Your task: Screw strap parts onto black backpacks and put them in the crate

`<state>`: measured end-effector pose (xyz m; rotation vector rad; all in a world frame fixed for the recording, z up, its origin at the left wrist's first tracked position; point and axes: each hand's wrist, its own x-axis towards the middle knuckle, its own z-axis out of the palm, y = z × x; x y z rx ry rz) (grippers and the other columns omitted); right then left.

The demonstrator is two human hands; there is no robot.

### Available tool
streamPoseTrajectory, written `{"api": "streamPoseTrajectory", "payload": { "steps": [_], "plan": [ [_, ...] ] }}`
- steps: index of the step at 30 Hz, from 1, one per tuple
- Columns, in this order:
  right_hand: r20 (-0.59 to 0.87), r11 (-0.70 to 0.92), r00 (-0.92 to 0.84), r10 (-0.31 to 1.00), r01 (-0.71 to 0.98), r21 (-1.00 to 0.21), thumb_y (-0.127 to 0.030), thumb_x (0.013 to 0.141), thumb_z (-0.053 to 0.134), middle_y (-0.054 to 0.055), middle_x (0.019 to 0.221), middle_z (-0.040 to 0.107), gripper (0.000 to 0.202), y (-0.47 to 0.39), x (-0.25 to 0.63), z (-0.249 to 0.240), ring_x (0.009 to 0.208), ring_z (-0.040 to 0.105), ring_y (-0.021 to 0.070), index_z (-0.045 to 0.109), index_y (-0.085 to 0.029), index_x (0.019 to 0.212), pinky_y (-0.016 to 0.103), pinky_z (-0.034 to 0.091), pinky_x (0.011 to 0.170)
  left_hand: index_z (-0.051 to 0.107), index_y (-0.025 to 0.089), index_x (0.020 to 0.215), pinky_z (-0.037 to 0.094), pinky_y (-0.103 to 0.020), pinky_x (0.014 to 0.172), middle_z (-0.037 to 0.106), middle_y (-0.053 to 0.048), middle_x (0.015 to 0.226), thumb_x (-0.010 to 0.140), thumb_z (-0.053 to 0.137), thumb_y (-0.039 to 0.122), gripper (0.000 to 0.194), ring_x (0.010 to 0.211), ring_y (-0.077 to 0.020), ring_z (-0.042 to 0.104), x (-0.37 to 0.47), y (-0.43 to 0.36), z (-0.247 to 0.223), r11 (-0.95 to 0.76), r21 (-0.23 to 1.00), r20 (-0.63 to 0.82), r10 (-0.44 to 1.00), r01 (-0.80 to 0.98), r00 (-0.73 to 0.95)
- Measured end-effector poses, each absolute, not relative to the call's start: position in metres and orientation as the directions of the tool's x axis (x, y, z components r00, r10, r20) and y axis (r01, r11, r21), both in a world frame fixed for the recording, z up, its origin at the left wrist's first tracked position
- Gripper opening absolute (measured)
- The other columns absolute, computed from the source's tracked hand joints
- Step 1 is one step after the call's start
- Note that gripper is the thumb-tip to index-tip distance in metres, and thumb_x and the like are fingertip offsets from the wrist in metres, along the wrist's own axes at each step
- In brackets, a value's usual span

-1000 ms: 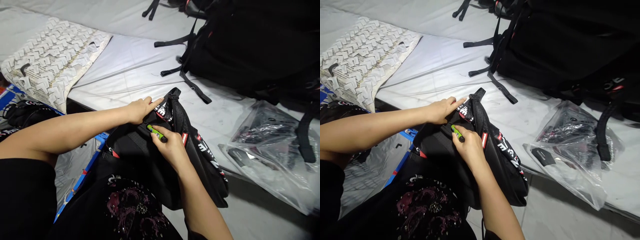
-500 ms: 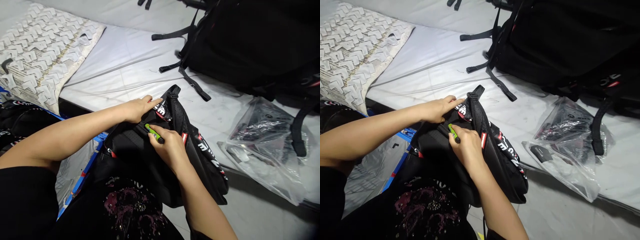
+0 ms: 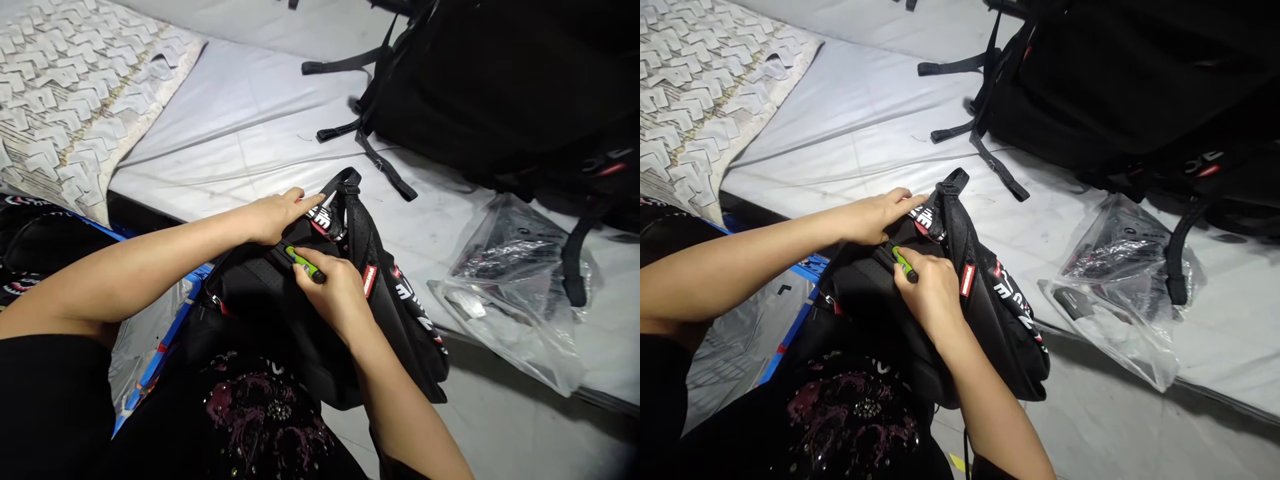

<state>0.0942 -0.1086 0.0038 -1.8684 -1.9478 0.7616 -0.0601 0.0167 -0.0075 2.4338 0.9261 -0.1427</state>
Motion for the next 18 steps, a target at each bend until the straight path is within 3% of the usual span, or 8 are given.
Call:
{"api": "streamPoseTrajectory", "payload": {
  "steps": [6,14,18],
  "plan": [
    [-0.102,-0.041,-0.043,0.994,0.712,-0.701,-0.023,0.084,0.063,0.001,0.098,0.078,0.02,-0.115,0.107,0.01,0.09,0.074,0.0216,0.071,-0.025,0.103,0.035,0.057,0.085,0.008,0.029,0.16,0.047,-0.032,0.099,0.029,-0.013,0.156,0.073,0.061,0.008,0.104,0.122,-0.0254,0.057,-0.061,0.017,-0.009,-0.626,0.454,-0.266,0.584,0.634,0.767],
    [0.08,0.12,-0.09,0.993,0.746,-0.656,-0.015,0.085,0.062,0.003,0.104,0.078,0.021,-0.112,0.095,-0.01,0.093,0.073,0.02,0.074,-0.024,0.101,0.034,0.055,0.091,-0.005,0.033,0.159,0.048,-0.031,0.095,0.029,-0.013,0.155,0.071,0.062,0.008,0.114,0.118,-0.0247,0.058,-0.062,0.018,-0.011,-0.634,0.451,-0.261,0.579,0.628,0.772],
    [0.094,0.172,-0.144,0.985,0.797,-0.579,-0.013,0.086,0.061,0.004,0.104,0.078,0.023,-0.114,0.094,-0.01,0.093,0.073,0.0211,0.073,-0.023,0.103,0.038,0.054,0.093,-0.007,0.033,0.159,0.047,-0.033,0.096,0.025,-0.014,0.157,0.071,0.058,0.006,0.113,0.121,-0.0264,0.057,-0.061,0.018,-0.011,-0.63,0.457,-0.274,0.572,0.628,0.773]
  ]
}}
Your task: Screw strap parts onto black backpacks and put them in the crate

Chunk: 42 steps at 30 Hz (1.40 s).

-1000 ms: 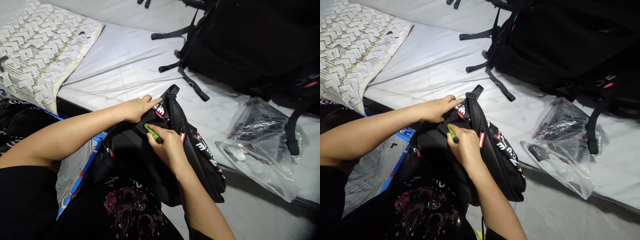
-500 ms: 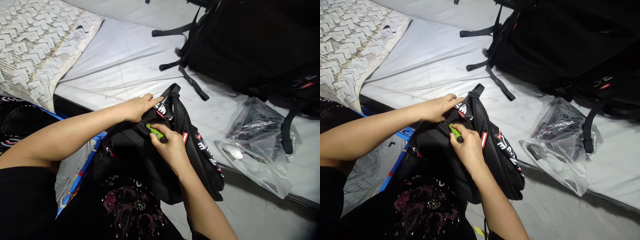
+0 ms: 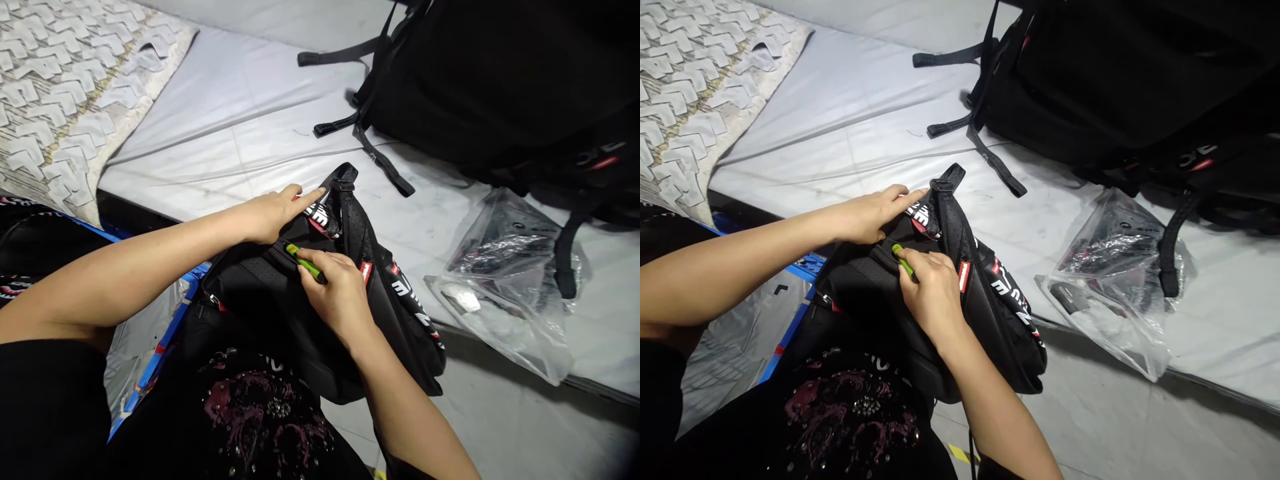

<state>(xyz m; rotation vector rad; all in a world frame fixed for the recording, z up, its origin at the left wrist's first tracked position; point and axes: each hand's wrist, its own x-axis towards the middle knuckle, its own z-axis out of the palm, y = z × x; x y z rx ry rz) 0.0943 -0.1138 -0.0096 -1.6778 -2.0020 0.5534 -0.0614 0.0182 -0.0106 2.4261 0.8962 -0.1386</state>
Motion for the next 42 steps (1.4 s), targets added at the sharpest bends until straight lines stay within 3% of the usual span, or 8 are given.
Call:
{"api": "streamPoseTrajectory", "payload": {
  "steps": [14,18,22,27,30,34,38,42],
  "plan": [
    [0.063,0.167,-0.159,0.985,0.823,-0.543,-0.013,0.086,0.061,0.003,0.105,0.078,0.023,-0.111,0.087,-0.004,0.095,0.073,0.0211,0.072,-0.023,0.105,0.034,0.053,0.093,0.002,0.03,0.16,0.047,-0.032,0.098,0.026,-0.014,0.157,0.072,0.062,0.01,0.109,0.122,-0.0277,0.057,-0.06,0.019,-0.01,-0.64,0.406,-0.291,0.586,0.652,0.756],
    [0.03,0.141,-0.144,0.989,0.873,-0.467,-0.012,0.086,0.061,0.004,0.103,0.079,0.024,-0.11,0.091,0.0,0.094,0.073,0.0229,0.072,-0.023,0.105,0.037,0.052,0.094,0.003,0.029,0.16,0.048,-0.031,0.097,0.025,-0.013,0.158,0.071,0.059,0.007,0.107,0.122,-0.0266,0.058,-0.06,0.018,-0.009,-0.635,0.403,-0.303,0.586,0.659,0.751],
    [0.035,0.184,-0.196,0.98,0.824,-0.536,-0.013,0.086,0.061,0.002,0.105,0.078,0.025,-0.11,0.092,0.001,0.094,0.073,0.0207,0.071,-0.024,0.107,0.033,0.053,0.091,0.004,0.029,0.16,0.048,-0.032,0.098,0.026,-0.014,0.157,0.073,0.061,0.012,0.105,0.122,-0.0272,0.058,-0.06,0.017,-0.01,-0.647,0.399,-0.28,0.588,0.649,0.759],
    [-0.004,0.108,-0.123,0.992,0.892,-0.44,-0.013,0.086,0.061,0.004,0.101,0.079,0.025,-0.111,0.092,0.005,0.091,0.074,0.0233,0.072,-0.022,0.107,0.035,0.053,0.087,0.006,0.027,0.16,0.048,-0.03,0.097,0.027,-0.014,0.157,0.072,0.059,0.005,0.105,0.122,-0.0266,0.058,-0.06,0.017,-0.007,-0.646,0.392,-0.288,0.59,0.655,0.755],
    [-0.049,0.091,-0.132,0.99,0.864,-0.495,-0.018,0.087,0.062,0.001,0.099,0.079,0.024,-0.109,0.091,0.007,0.087,0.074,0.0218,0.072,-0.025,0.108,0.032,0.053,0.083,0.007,0.025,0.16,0.049,-0.032,0.096,0.027,-0.016,0.156,0.072,0.06,0.005,0.104,0.121,-0.0277,0.059,-0.06,0.017,-0.009,-0.649,0.397,-0.276,0.59,0.649,0.759],
    [-0.095,0.021,-0.071,0.993,0.892,-0.452,-0.017,0.086,0.062,0.004,0.095,0.079,0.024,-0.106,0.089,0.011,0.086,0.073,0.024,0.073,-0.022,0.107,0.035,0.051,0.083,0.008,0.025,0.16,0.049,-0.032,0.096,0.028,-0.015,0.156,0.071,0.057,0.002,0.104,0.12,-0.0266,0.059,-0.061,0.018,-0.01,-0.659,0.397,-0.258,0.587,0.638,0.767],
    [-0.158,-0.006,-0.1,0.982,0.83,-0.558,-0.021,0.088,0.06,0.0,0.101,0.079,0.027,-0.106,0.089,0.011,0.087,0.073,0.0202,0.071,-0.026,0.112,0.03,0.051,0.079,0.009,0.022,0.16,0.049,-0.035,0.098,0.026,-0.018,0.157,0.072,0.059,0.004,0.103,0.123,-0.0302,0.058,-0.061,0.017,-0.008,-0.652,0.389,-0.283,0.587,0.651,0.758],
    [-0.163,-0.035,-0.062,0.985,0.844,-0.535,-0.023,0.089,0.058,0.001,0.1,0.079,0.027,-0.105,0.091,0.008,0.087,0.073,0.0213,0.071,-0.025,0.113,0.031,0.051,0.081,0.01,0.022,0.16,0.048,-0.036,0.1,0.027,-0.018,0.156,0.069,0.059,0.002,0.105,0.125,-0.0308,0.057,-0.061,0.018,-0.007,-0.655,0.379,-0.28,0.592,0.654,0.756]
  ]
}}
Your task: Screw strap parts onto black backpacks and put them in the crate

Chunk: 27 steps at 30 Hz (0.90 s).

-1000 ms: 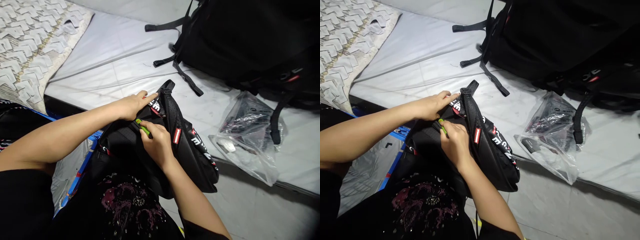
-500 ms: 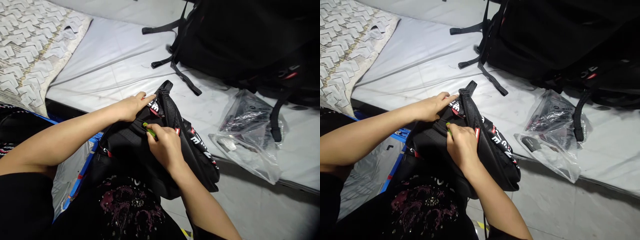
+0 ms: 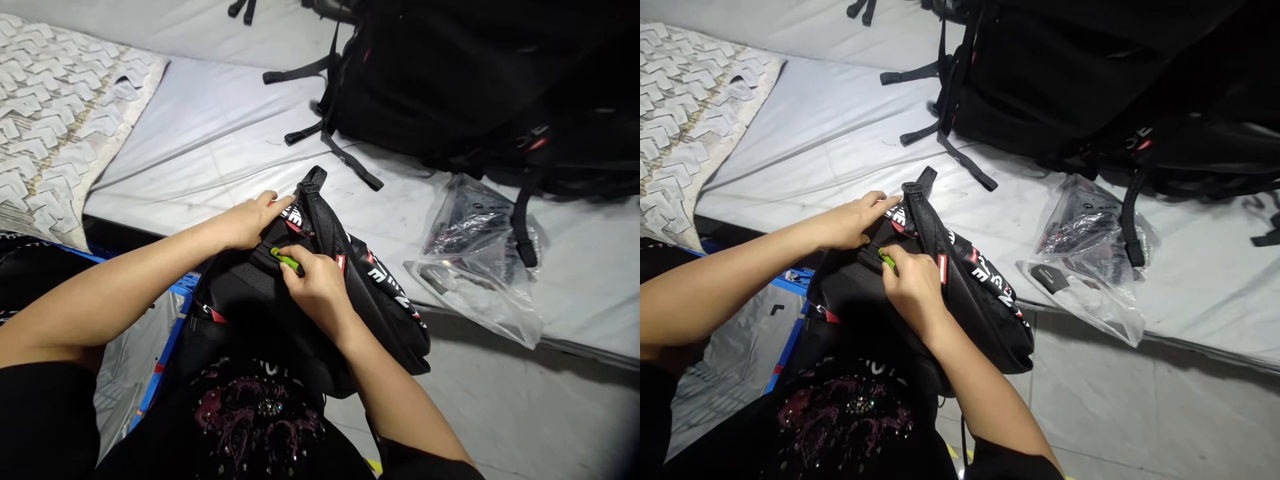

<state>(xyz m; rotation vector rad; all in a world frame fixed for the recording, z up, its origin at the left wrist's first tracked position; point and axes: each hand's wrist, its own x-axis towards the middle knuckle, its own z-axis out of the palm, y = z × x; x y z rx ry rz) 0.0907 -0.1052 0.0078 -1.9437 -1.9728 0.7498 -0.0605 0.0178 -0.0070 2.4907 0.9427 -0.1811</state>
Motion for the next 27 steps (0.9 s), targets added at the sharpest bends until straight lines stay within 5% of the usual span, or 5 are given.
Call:
{"api": "streamPoseTrajectory", "payload": {
  "steps": [14,19,22,25,27],
  "plan": [
    [-0.181,0.0,-0.124,0.976,0.826,-0.564,-0.019,0.091,0.054,0.005,0.107,0.077,0.026,-0.106,0.103,0.029,0.101,0.072,0.0249,0.07,-0.022,0.111,0.036,0.05,0.089,0.013,0.021,0.159,0.047,-0.046,0.107,0.03,-0.016,0.152,0.071,0.059,0.024,0.099,0.131,-0.0363,0.049,-0.072,0.035,-0.029,-0.678,0.43,-0.19,0.578,0.597,0.793],
    [0.106,0.078,0.027,0.994,0.507,-0.858,-0.016,0.087,0.059,0.008,0.131,0.068,0.014,-0.16,0.162,0.066,0.124,0.062,0.0204,0.066,-0.021,0.097,0.036,0.047,0.105,0.014,0.022,0.158,0.047,-0.046,0.107,0.031,-0.015,0.152,0.071,0.059,0.027,0.099,0.13,-0.0356,0.05,-0.072,0.031,-0.027,-0.652,0.409,-0.22,0.608,0.638,0.763],
    [0.324,0.113,0.378,0.867,0.485,-0.867,-0.021,0.089,0.058,0.004,0.101,0.076,0.011,-0.195,0.218,0.067,0.107,0.07,0.0201,0.057,-0.023,0.1,0.042,0.052,0.099,0.012,0.023,0.159,0.047,-0.046,0.106,0.031,-0.014,0.152,0.07,0.06,0.027,0.101,0.129,-0.0357,0.05,-0.07,0.029,-0.025,-0.64,0.4,-0.242,0.616,0.656,0.749],
    [0.397,-0.185,0.615,0.681,0.67,-0.719,-0.031,0.091,0.058,0.0,0.075,0.07,0.019,-0.216,0.277,0.041,0.069,0.069,0.0191,0.057,-0.022,0.107,0.038,0.056,0.08,0.014,0.021,0.159,0.046,-0.044,0.107,0.03,-0.015,0.152,0.07,0.061,0.027,0.1,0.131,-0.0355,0.049,-0.069,0.027,-0.024,-0.636,0.398,-0.246,0.62,0.661,0.745],
    [0.265,-0.512,0.666,0.697,0.722,-0.465,-0.031,0.091,0.055,0.006,0.083,0.071,0.019,-0.217,0.31,0.017,0.076,0.068,0.0222,0.063,-0.02,0.104,0.039,0.053,0.081,0.014,0.02,0.158,0.046,-0.044,0.107,0.029,-0.016,0.153,0.071,0.06,0.026,0.099,0.13,-0.035,0.05,-0.069,0.026,-0.023,-0.63,0.396,-0.247,0.628,0.668,0.738]
  ]
}}
